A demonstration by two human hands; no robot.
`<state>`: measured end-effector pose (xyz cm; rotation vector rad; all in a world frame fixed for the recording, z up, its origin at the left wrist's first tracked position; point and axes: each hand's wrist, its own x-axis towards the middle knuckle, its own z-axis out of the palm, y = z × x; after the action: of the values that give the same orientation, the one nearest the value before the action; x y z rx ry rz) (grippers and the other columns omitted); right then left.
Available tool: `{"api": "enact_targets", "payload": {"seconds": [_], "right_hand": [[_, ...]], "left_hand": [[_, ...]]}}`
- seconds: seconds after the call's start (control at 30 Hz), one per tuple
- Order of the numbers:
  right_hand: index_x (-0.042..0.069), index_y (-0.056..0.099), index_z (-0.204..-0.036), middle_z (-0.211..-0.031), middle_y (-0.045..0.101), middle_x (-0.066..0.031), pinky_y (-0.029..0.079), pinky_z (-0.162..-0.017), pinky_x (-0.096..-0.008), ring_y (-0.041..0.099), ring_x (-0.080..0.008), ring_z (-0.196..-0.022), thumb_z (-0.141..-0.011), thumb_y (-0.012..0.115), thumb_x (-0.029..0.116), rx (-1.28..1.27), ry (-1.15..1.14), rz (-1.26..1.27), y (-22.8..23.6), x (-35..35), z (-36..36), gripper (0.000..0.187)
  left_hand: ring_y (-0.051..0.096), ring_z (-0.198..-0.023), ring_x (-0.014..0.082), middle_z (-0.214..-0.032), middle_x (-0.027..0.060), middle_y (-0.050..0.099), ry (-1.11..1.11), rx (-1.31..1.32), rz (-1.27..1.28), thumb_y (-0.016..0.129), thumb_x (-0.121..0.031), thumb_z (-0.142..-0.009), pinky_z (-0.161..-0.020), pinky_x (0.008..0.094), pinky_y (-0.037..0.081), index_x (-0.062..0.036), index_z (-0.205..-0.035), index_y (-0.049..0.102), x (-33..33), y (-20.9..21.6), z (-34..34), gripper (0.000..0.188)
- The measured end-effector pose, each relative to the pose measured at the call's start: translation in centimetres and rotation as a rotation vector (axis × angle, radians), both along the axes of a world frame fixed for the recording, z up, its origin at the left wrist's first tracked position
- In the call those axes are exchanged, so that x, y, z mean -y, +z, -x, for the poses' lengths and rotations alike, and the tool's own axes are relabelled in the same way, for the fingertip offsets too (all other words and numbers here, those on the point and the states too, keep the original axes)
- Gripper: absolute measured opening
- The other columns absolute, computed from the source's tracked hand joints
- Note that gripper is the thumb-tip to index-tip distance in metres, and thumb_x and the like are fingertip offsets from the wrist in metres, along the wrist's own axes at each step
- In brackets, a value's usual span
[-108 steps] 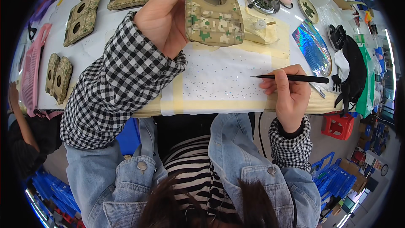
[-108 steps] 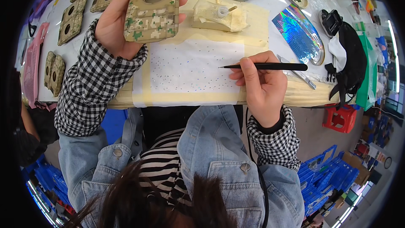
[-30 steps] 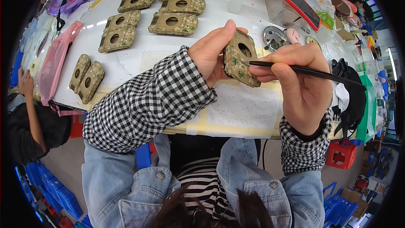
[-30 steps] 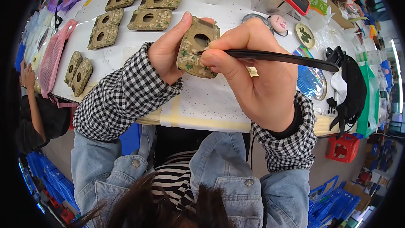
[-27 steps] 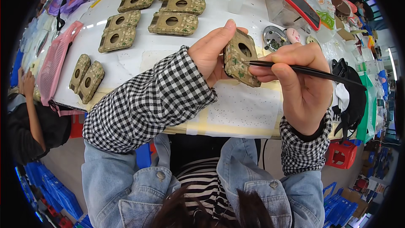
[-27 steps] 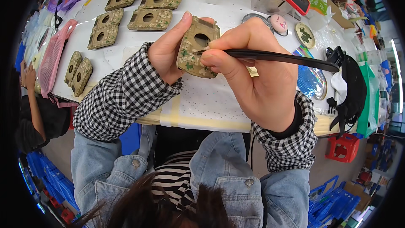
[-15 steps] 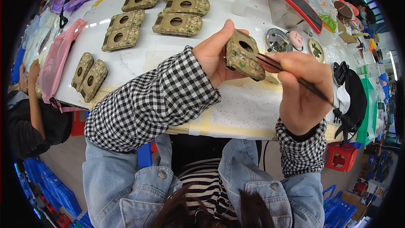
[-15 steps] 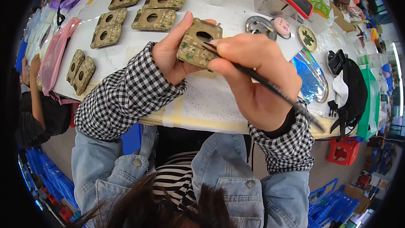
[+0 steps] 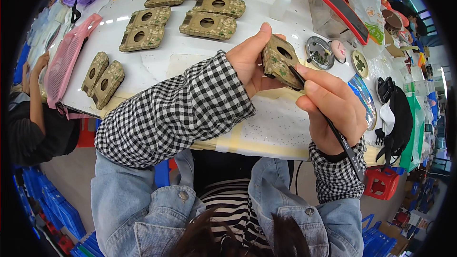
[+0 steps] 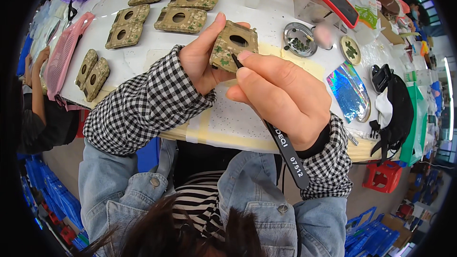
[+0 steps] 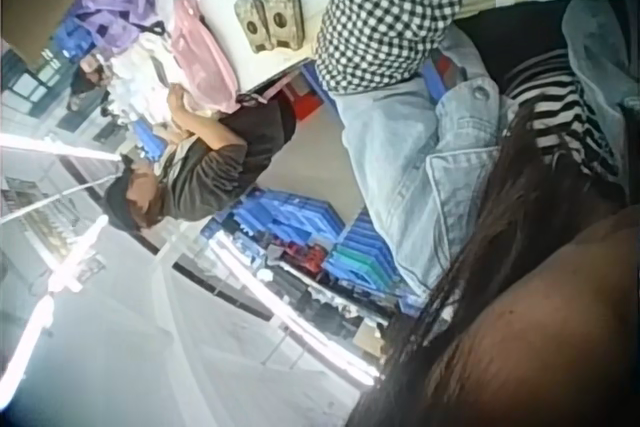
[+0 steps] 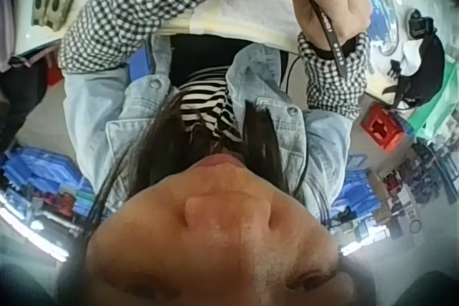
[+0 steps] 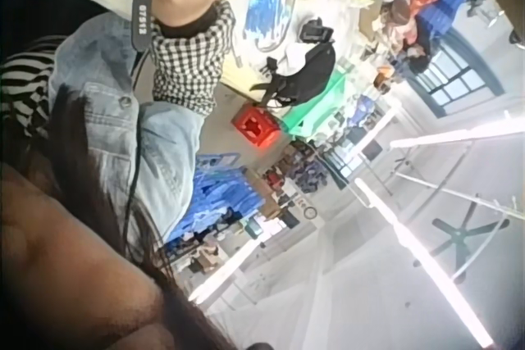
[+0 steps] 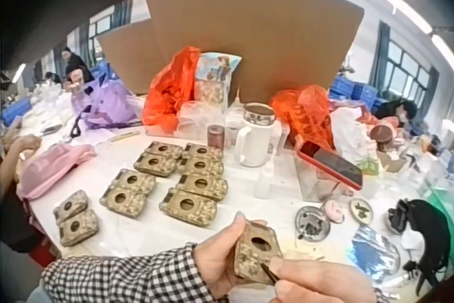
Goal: Applying paint and detail to camouflage toy tank components on a workbench.
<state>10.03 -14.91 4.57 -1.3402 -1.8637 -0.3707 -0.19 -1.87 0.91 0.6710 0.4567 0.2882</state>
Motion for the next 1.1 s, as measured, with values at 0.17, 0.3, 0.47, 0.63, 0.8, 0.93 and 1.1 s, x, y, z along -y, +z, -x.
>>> {"api": "enact_targets", "payload": {"seconds": [0.17, 0.3, 0.47, 0.63, 0.8, 0.93, 1.1], "right_hand": [[0.004, 0.055, -0.097, -0.092, 0.066, -0.0198, 0.052, -0.065, -0.0295, 0.067, -0.0269, -0.077, -0.082, 0.066, 0.017, 0.001, 0.004, 0.008, -0.02, 0.0, 0.0, 0.023], [0.004, 0.055, -0.097, -0.092, 0.066, -0.0196, 0.052, -0.064, -0.0295, 0.066, -0.0265, -0.076, -0.082, 0.066, 0.018, 0.009, 0.005, 0.006, -0.07, -0.06, -0.02, 0.023], [0.005, 0.054, -0.097, -0.092, 0.066, -0.0191, 0.052, -0.064, -0.0292, 0.066, -0.026, -0.076, -0.082, 0.066, 0.018, 0.005, -0.011, 0.002, -0.2, 0.01, -0.03, 0.023], [0.006, 0.054, -0.097, -0.091, 0.067, -0.0183, 0.052, -0.063, -0.0289, 0.066, -0.0256, -0.075, -0.082, 0.066, 0.019, 0.003, -0.021, 0.008, -0.17, -0.02, 0.07, 0.023], [0.006, 0.054, -0.097, -0.092, 0.067, -0.0186, 0.052, -0.064, -0.0287, 0.066, -0.0256, -0.077, -0.082, 0.066, 0.019, 0.0, -0.022, 0.013, -0.12, 0.05, 0.11, 0.023], [0.005, 0.054, -0.097, -0.093, 0.066, -0.0189, 0.052, -0.065, -0.0287, 0.067, -0.0259, -0.078, -0.082, 0.065, 0.019, -0.01, -0.017, 0.011, -0.16, 0.09, 0.15, 0.023], [0.004, 0.054, -0.096, -0.092, 0.066, -0.019, 0.053, -0.066, -0.0291, 0.067, -0.026, -0.079, -0.083, 0.065, 0.019, 0.004, -0.021, 0.016, -0.16, 0.09, 0.15, 0.023]], "left_hand": [[0.059, -0.1, 0.0179, -0.108, 0.0077, 0.06, -0.002, -0.002, 0.013, 0.037, -0.05, -0.094, -0.086, 0.035, 0.051, -0.0085, -0.117, 0.052, -0.05, -0.07, -0.09, 0.05], [0.06, -0.099, 0.0177, -0.108, 0.0077, 0.06, 0.0, 0.003, 0.008, 0.037, -0.05, -0.094, -0.086, 0.0344, 0.051, -0.0083, -0.117, 0.052, -0.03, -0.03, -0.07, 0.05], [0.06, -0.099, 0.0177, -0.108, 0.008, 0.06, -0.003, 0.008, 0.004, 0.037, -0.049, -0.094, -0.085, 0.034, 0.052, -0.0079, -0.117, 0.052, -0.06, -0.11, -0.08, 0.05], [0.06, -0.099, 0.0178, -0.108, 0.0081, 0.06, -0.005, 0.009, 0.001, 0.036, -0.05, -0.094, -0.084, 0.0337, 0.052, -0.0077, -0.117, 0.051, -0.07, 0.0, 0.03, 0.05], [0.06, -0.099, 0.0177, -0.108, 0.0083, 0.06, -0.014, 0.027, -0.003, 0.036, -0.05, -0.094, -0.084, 0.0335, 0.052, -0.0076, -0.117, 0.051, -0.01, 0.01, 0.06, 0.05], [0.06, -0.098, 0.0175, -0.108, 0.0084, 0.06, -0.005, 0.016, 0.001, 0.036, -0.05, -0.094, -0.084, 0.0331, 0.053, -0.0076, -0.117, 0.052, -0.04, -0.01, 0.06, 0.051], [0.061, -0.098, 0.0173, -0.108, 0.0083, 0.06, -0.001, 0.008, -0.007, 0.036, -0.05, -0.094, -0.083, 0.0326, 0.053, -0.0076, -0.117, 0.052, 0.0, -0.04, 0.04, 0.051]]}}
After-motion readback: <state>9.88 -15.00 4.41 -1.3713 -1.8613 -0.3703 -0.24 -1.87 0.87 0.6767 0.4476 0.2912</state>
